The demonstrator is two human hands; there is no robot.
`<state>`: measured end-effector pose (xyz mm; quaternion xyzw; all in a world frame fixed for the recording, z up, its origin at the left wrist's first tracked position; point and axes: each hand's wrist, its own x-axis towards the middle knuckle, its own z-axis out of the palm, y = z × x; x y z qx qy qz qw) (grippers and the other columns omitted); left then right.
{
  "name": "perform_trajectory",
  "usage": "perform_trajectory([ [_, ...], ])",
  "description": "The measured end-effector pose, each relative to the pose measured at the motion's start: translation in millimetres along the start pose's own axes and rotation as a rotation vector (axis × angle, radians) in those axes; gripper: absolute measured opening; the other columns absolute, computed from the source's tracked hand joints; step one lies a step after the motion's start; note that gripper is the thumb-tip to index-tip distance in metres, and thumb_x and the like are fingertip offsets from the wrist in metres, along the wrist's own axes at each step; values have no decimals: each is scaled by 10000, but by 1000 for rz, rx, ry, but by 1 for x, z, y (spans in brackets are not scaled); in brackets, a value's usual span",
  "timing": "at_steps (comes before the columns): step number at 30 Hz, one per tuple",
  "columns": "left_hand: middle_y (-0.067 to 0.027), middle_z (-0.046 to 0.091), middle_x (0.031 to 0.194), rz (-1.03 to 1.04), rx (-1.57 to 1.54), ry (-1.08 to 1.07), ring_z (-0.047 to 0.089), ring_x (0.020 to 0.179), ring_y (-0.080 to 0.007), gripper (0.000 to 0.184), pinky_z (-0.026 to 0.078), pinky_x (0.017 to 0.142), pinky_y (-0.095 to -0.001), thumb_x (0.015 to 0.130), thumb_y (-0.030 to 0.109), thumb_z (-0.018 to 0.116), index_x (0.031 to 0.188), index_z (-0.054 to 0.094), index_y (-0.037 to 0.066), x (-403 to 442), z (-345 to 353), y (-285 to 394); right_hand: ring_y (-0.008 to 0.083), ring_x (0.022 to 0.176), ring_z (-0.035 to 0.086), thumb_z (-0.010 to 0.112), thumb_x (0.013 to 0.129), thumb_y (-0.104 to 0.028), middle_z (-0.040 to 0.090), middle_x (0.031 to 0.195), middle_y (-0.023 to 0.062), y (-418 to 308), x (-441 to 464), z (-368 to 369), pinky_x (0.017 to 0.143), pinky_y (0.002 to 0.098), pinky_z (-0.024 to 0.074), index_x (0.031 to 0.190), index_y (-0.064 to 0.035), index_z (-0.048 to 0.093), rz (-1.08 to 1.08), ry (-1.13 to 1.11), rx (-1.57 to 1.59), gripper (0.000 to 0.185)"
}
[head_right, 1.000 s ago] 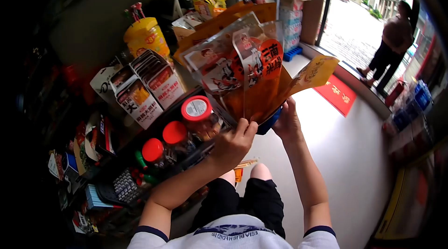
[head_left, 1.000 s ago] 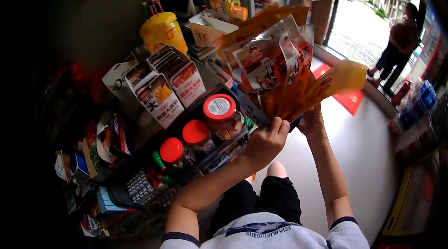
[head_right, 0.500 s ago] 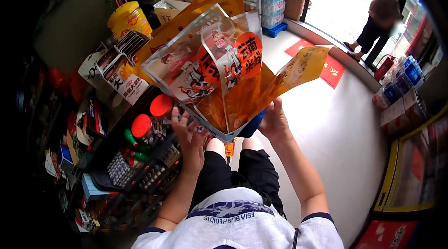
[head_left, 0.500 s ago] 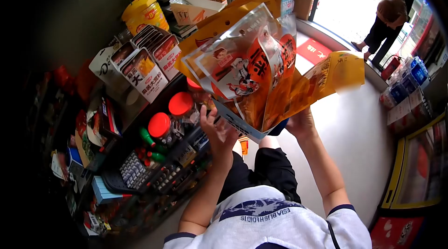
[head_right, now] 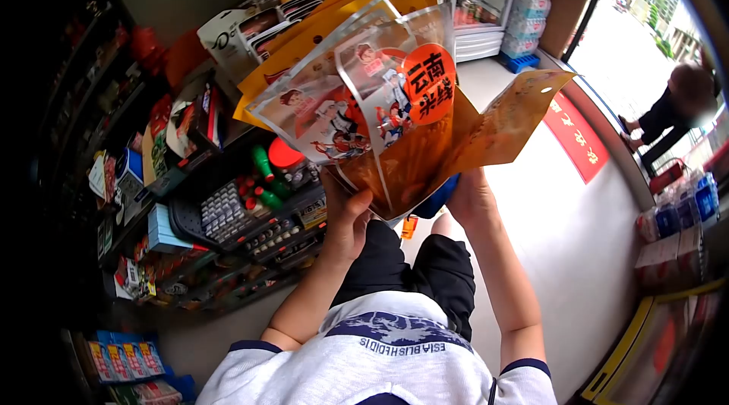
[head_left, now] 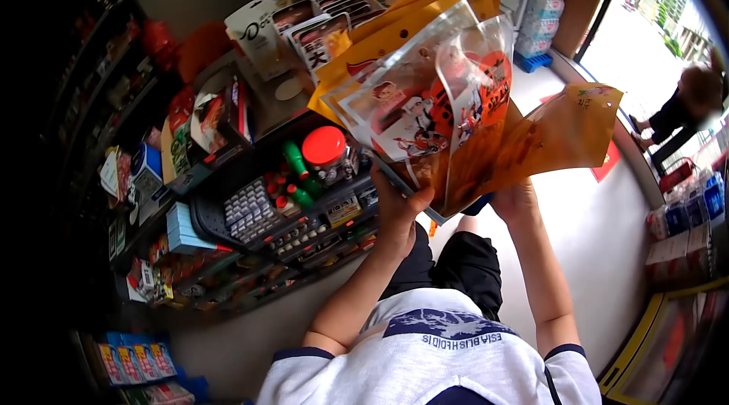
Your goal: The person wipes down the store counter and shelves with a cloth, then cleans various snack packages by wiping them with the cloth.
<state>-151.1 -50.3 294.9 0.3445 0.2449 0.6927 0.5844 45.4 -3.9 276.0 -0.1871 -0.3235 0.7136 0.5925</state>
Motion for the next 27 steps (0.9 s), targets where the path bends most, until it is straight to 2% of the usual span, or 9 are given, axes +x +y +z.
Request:
perform_trajectory([
  [4,-49,384,1326,24,-104,34,398,1236,-205,960,347,1030,-350,675,216,809,1421,210,140,-3,-22,25,266,1204,508,602,871,-510,500,1340,112,21,17,28,1024,425,409,1380,-65,376,55,36,-53,713],
  [8,-60,368,1383,5,-45,53,372,1299,-223,896,382,1044,-414,729,265,740,1446,214,157,-6,-61,42,256,1192,519,589,876,-525,519,1315,122,41,28,55,1021,426,410,1366,-57,394,117,84,34,705],
  [11,-60,380,1386,-19,-68,111,389,1291,-226,881,390,1036,-409,741,264,732,1454,227,155,-5,-81,52,197,1096,564,601,915,-382,571,1197,94,54,28,51,938,353,478,1312,-59,442,22,170,26,536],
  [15,-82,445,1382,-25,-132,190,432,1281,-250,692,398,1032,-418,833,275,673,1412,339,95,-2,-95,56,135,1038,562,552,939,-235,559,1158,73,31,20,74,869,270,493,1318,-76,443,-213,315,-243,426],
  [17,-67,491,1329,-15,-141,229,476,1222,-224,599,426,968,-373,848,249,657,1364,402,83,2,-96,59,139,1057,545,547,934,-222,533,1196,87,19,22,89,886,270,479,1355,-63,414,-335,237,-330,469],
  [19,-41,586,1207,10,-189,263,569,1098,-181,481,489,851,-307,844,222,658,1275,504,74,8,-99,57,183,1155,489,516,917,-154,461,1301,131,13,26,101,1004,293,383,1439,-61,303,-436,170,-522,571],
  [22,-52,575,1233,0,-166,236,551,1137,-191,485,484,870,-313,847,233,657,1273,507,58,14,-102,61,237,1238,436,494,862,-59,409,1362,153,16,45,119,1062,329,319,1490,-59,157,-658,12,-696,713],
  [25,-66,508,1320,1,-157,208,492,1217,-219,564,437,961,-357,858,234,643,1353,427,72,19,-112,59,295,1254,425,541,799,-12,389,1365,230,25,69,144,1063,354,308,1493,-46,125,-910,1,-999,809],
  [27,-78,435,1407,-2,-142,198,430,1286,-249,626,369,1055,-406,866,246,633,1408,366,82,21,-120,56,369,1190,473,597,768,5,462,1327,242,41,88,152,1048,428,329,1480,-77,195,-963,-96,-1068,822],
])
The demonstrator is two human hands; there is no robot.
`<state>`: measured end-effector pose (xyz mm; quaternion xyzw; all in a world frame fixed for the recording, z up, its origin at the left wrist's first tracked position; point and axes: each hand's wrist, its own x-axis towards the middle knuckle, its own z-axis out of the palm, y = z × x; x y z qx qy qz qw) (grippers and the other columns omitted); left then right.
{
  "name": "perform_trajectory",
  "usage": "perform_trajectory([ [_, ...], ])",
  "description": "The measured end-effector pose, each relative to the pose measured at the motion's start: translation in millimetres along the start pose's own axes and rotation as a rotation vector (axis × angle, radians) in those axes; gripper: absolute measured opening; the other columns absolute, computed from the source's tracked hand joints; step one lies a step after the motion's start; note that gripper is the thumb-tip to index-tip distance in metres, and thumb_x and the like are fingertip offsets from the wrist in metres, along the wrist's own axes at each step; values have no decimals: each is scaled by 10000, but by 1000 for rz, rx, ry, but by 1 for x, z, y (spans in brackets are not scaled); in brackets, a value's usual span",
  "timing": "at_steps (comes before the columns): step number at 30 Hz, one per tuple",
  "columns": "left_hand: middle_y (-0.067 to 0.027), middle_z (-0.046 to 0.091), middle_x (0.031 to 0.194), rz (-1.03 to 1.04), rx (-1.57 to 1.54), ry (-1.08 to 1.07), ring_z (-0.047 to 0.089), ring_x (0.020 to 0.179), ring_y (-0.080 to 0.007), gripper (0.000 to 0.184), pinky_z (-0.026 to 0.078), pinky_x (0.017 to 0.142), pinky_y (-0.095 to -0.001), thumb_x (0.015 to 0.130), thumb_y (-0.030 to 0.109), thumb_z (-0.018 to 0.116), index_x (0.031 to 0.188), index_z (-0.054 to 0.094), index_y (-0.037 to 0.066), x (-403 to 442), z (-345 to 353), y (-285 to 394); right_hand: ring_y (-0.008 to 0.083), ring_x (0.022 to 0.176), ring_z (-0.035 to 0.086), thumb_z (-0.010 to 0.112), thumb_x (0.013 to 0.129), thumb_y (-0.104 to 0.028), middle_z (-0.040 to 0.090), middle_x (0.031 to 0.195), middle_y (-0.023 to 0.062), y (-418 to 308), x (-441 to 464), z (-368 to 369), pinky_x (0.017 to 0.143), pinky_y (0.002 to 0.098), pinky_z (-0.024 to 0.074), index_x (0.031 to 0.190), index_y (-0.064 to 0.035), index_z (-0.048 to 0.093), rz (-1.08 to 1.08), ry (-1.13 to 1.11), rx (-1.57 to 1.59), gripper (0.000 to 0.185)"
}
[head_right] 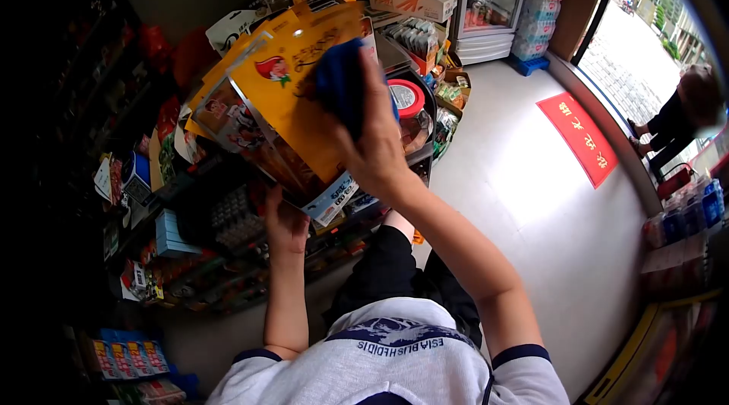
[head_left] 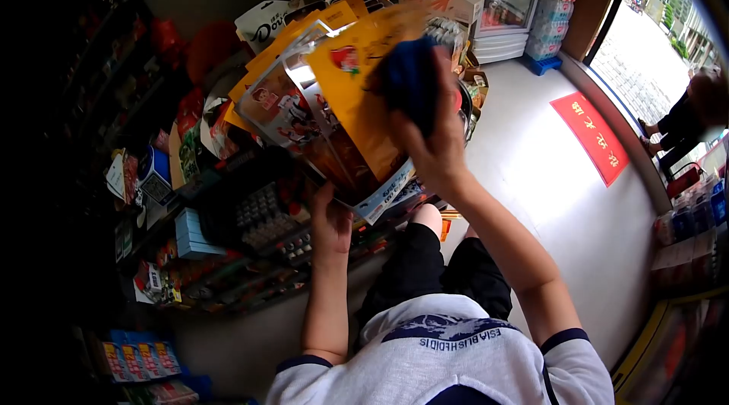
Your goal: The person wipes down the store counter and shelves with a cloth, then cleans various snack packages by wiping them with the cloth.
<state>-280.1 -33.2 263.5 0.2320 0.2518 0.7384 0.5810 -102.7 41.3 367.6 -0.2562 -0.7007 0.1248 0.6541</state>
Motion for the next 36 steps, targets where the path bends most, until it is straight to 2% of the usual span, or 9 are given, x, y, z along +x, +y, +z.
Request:
perform_trajectory([
  [5,-72,466,1373,96,85,-35,458,1260,-237,570,377,1047,-387,898,269,599,1395,384,92,0,17,2,370,1102,505,677,749,-101,581,1245,91,2,-26,24,942,429,392,1342,-107,463,-165,-305,-298,631],
  [10,-54,512,1323,36,101,-22,482,1232,-200,493,388,1030,-371,941,361,530,1347,439,98,12,-4,-3,274,1035,537,652,719,-109,623,1102,41,-14,-41,18,873,374,410,1326,-141,488,-394,-644,-323,629],
  [15,-58,538,1289,16,64,23,495,1215,-192,498,395,1020,-352,924,376,557,1317,466,85,7,3,-2,248,938,548,662,662,-42,624,1043,63,-13,-18,3,846,349,459,1228,-114,561,-173,-861,-59,580],
  [19,-84,494,1332,27,54,29,475,1235,-236,624,387,1035,-386,859,328,629,1381,387,87,9,5,1,324,1008,546,626,666,40,599,1108,127,-17,13,2,923,383,443,1267,-103,516,-118,-642,167,627],
  [22,-96,467,1358,34,102,45,450,1259,-257,697,385,1040,-408,827,295,655,1412,337,89,3,17,6,351,1162,504,657,758,-37,534,1251,172,-20,41,15,996,410,387,1334,-103,455,-112,-315,193,614],
  [25,-98,458,1369,0,105,74,432,1275,-259,712,390,1038,-421,813,279,672,1409,338,79,3,13,6,367,1254,435,640,845,-193,498,1324,173,3,67,30,1044,455,319,1397,-148,402,-280,-326,-87,602],
  [29,-94,461,1371,-38,86,122,450,1255,-253,670,403,1021,-428,821,289,672,1379,380,60,2,9,8,365,1283,416,554,894,-412,484,1378,121,44,53,41,1046,530,248,1403,-227,413,-282,-552,-299,560],
  [33,-89,493,1341,-62,77,121,483,1216,-250,619,416,1001,-418,826,306,672,1335,429,51,2,4,7,350,1309,361,536,918,-319,449,1400,98,57,53,30,1042,504,262,1415,-241,381,-210,-504,-453,526],
  [36,-86,513,1321,-63,70,103,497,1198,-247,596,419,995,-413,829,314,672,1316,447,54,4,2,7,368,1199,434,547,897,-202,480,1325,109,68,58,30,976,487,346,1405,-210,383,-84,-427,-428,533],
])
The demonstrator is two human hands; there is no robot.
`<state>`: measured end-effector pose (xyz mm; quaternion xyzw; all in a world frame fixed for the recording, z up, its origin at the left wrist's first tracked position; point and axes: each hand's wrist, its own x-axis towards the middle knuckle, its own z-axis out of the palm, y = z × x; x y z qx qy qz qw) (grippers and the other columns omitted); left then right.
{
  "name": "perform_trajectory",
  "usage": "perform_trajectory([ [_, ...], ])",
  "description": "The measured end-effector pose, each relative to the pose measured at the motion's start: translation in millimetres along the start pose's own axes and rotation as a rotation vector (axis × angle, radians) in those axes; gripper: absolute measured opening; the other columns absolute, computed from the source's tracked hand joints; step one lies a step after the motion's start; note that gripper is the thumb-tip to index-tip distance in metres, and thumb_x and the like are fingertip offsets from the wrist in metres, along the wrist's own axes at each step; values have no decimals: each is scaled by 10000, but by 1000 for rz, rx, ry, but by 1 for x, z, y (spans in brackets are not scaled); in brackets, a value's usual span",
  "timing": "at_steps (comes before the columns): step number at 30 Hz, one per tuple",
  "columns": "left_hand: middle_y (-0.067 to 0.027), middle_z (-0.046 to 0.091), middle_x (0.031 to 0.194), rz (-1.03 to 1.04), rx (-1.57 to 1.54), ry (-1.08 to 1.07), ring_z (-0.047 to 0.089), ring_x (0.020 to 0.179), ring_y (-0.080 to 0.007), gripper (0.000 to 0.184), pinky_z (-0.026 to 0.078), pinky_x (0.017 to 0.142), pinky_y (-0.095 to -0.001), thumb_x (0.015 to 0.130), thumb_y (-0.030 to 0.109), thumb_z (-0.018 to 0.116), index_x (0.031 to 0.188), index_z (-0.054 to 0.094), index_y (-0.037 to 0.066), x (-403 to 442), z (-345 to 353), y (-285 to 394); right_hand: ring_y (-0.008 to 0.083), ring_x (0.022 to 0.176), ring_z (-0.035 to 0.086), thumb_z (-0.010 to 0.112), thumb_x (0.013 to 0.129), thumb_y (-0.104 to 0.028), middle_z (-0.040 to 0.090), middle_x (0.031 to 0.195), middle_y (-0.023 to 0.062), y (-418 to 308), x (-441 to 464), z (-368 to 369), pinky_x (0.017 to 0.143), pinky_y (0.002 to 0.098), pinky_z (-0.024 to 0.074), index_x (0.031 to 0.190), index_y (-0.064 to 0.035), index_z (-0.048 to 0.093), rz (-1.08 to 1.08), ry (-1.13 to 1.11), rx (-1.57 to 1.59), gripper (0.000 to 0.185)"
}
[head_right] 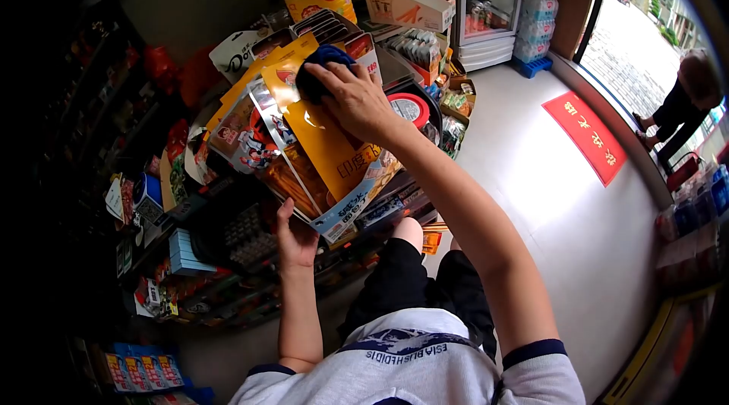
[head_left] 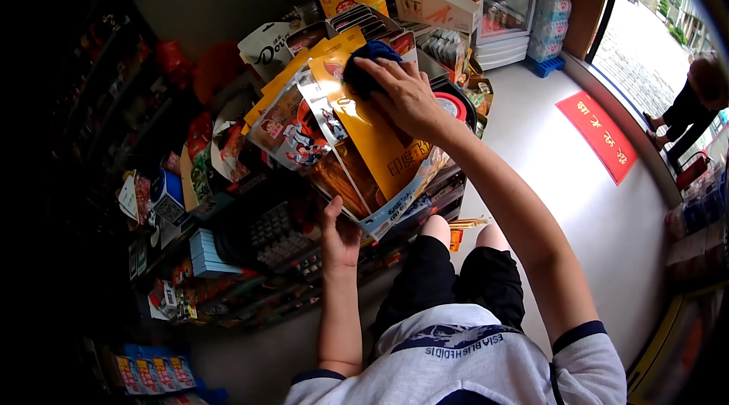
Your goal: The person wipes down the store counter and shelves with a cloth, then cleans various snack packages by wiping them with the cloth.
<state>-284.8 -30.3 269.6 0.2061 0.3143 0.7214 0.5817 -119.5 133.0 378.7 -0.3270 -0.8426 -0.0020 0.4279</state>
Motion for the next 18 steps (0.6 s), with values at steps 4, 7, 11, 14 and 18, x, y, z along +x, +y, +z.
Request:
perform_trajectory([
  [4,-84,522,1310,0,-7,8,501,1194,-244,586,421,993,-409,834,320,672,1310,455,55,0,2,1,383,1129,458,546,869,-117,509,1239,148,5,1,0,917,498,389,1377,-166,399,67,-9,-37,531],
  [7,-83,507,1328,-2,-2,-11,490,1209,-241,617,419,998,-406,834,330,676,1333,436,60,0,2,1,398,1101,475,580,823,-62,524,1194,190,6,5,3,903,490,408,1345,-98,410,147,105,16,550],
  [11,-82,457,1384,33,2,-58,450,1259,-240,676,408,1017,-401,841,342,678,1384,385,68,4,0,-2,366,1111,493,613,802,-57,533,1231,182,-17,9,-4,959,445,392,1341,-103,424,-143,322,211,573],
  [14,-45,407,1406,-23,-32,-60,390,1296,-217,702,364,1053,-398,831,270,683,1424,335,131,2,3,2,306,1140,476,596,836,-94,525,1277,109,-39,3,-8,990,443,346,1341,-156,447,-305,44,99,530],
  [18,-55,404,1406,-26,-82,-61,388,1301,-222,694,364,1055,-410,843,259,679,1426,326,129,2,2,3,268,1114,466,608,788,-66,543,1226,45,-40,-15,-11,975,429,324,1307,-197,494,-391,-170,213,547],
])
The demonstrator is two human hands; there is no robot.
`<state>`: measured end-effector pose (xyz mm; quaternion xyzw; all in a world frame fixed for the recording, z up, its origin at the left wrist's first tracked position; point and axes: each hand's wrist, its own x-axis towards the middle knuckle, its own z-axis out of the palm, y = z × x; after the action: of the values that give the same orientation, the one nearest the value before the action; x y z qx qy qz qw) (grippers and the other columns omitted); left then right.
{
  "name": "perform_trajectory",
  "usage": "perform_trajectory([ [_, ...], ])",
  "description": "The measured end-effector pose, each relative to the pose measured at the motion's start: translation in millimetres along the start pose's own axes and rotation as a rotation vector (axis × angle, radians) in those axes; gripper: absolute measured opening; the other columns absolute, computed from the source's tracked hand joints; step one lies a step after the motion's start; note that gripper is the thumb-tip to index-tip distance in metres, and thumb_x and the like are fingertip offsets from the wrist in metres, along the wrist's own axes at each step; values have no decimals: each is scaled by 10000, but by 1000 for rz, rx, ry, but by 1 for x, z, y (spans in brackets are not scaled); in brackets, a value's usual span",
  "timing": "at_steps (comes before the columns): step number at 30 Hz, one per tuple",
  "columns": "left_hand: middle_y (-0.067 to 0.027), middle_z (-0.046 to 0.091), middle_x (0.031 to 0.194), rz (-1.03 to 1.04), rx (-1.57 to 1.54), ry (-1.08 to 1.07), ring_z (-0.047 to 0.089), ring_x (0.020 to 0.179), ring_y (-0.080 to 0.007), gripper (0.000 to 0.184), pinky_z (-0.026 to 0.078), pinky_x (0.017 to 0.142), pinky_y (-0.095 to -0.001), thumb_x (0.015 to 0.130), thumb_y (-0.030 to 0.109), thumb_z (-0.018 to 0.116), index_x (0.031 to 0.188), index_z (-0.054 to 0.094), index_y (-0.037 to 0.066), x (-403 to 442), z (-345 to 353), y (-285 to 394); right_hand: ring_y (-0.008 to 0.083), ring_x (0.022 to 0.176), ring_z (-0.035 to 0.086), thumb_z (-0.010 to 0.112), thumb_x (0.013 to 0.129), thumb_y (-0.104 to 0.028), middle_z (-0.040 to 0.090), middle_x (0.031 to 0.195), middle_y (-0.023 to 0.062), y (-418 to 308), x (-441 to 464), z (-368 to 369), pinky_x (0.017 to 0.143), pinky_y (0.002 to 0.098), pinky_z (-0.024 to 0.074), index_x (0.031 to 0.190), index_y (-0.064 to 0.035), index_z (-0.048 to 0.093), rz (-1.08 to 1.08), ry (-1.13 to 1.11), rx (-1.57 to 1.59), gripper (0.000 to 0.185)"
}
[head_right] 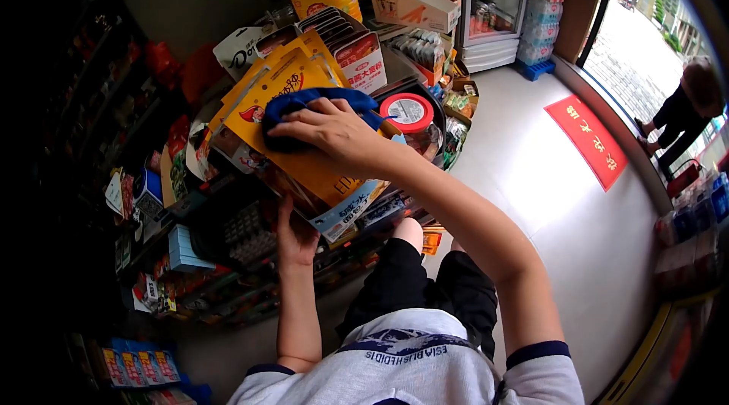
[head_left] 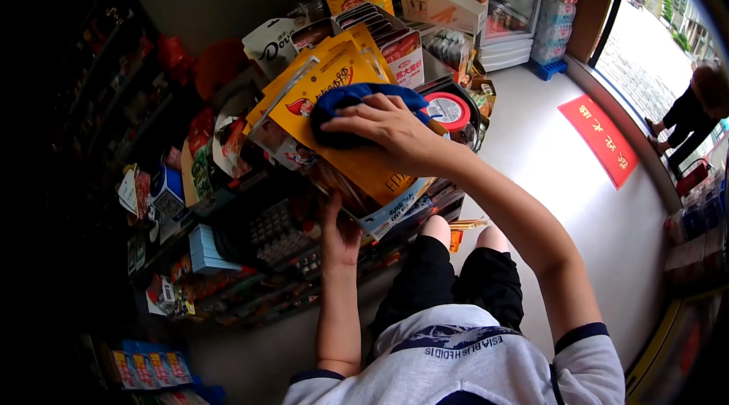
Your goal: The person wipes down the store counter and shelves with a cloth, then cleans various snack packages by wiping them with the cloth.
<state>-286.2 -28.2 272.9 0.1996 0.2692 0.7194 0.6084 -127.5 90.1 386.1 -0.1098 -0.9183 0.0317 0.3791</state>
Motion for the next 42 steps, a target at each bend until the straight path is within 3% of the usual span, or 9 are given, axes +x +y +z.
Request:
perform_trajectory([
  [5,-99,442,1390,-21,54,6,439,1273,-239,668,403,1026,-401,885,367,626,1413,349,66,0,2,2,251,1061,475,614,657,-34,611,1007,15,-9,-22,-19,956,413,338,1045,-189,676,-58,-304,161,422],
  [12,-97,479,1356,-21,69,1,474,1239,-244,622,412,1020,-398,889,362,616,1384,391,59,1,3,1,274,972,528,606,606,-6,632,902,75,-19,-14,-31,922,403,407,990,-109,689,104,-606,320,406],
  [15,-96,483,1355,-4,31,48,476,1240,-244,632,415,1022,-401,868,335,652,1376,400,58,4,-1,1,278,967,526,610,618,-9,632,930,87,-11,-1,-29,893,408,436,1040,-115,669,-74,-181,313,439],
  [18,-96,482,1361,5,29,75,471,1247,-246,645,420,1023,-406,849,301,681,1375,399,57,0,5,0,271,1100,517,681,679,-73,613,1087,92,-21,30,-40,894,400,453,1211,-163,588,103,100,174,548],
  [24,-97,491,1352,-4,30,52,472,1247,-257,680,439,1004,-423,816,311,716,1368,407,61,-2,1,1,260,1128,523,662,785,-183,593,1209,50,20,47,1,899,413,391,1258,-201,560,-187,45,-284,484],
  [28,-90,497,1344,-9,29,98,483,1230,-257,677,442,992,-429,807,321,725,1358,419,71,-2,-1,1,276,1233,438,628,815,-177,537,1305,43,44,51,3,920,451,358,1319,-258,506,63,151,-291,525],
  [32,-84,499,1339,-31,25,133,483,1225,-256,656,426,998,-425,806,319,728,1343,438,75,-4,4,2,304,1217,432,623,800,-142,523,1308,56,50,43,8,926,460,369,1328,-215,491,154,191,-284,549],
  [37,-79,465,1372,21,6,150,442,1265,-253,705,377,1037,-424,800,292,738,1380,395,88,-6,6,-2,304,1083,493,615,727,-58,563,1139,96,21,35,3,927,402,410,1256,-115,526,61,137,-158,539],
  [42,-59,367,1437,235,238,164,400,1299,-233,839,369,1042,-397,805,239,732,1474,231,166,-8,26,-9,294,950,515,661,687,-102,543,995,91,-4,20,0,869,388,432,1186,-117,555,-1,32,-47,510],
])
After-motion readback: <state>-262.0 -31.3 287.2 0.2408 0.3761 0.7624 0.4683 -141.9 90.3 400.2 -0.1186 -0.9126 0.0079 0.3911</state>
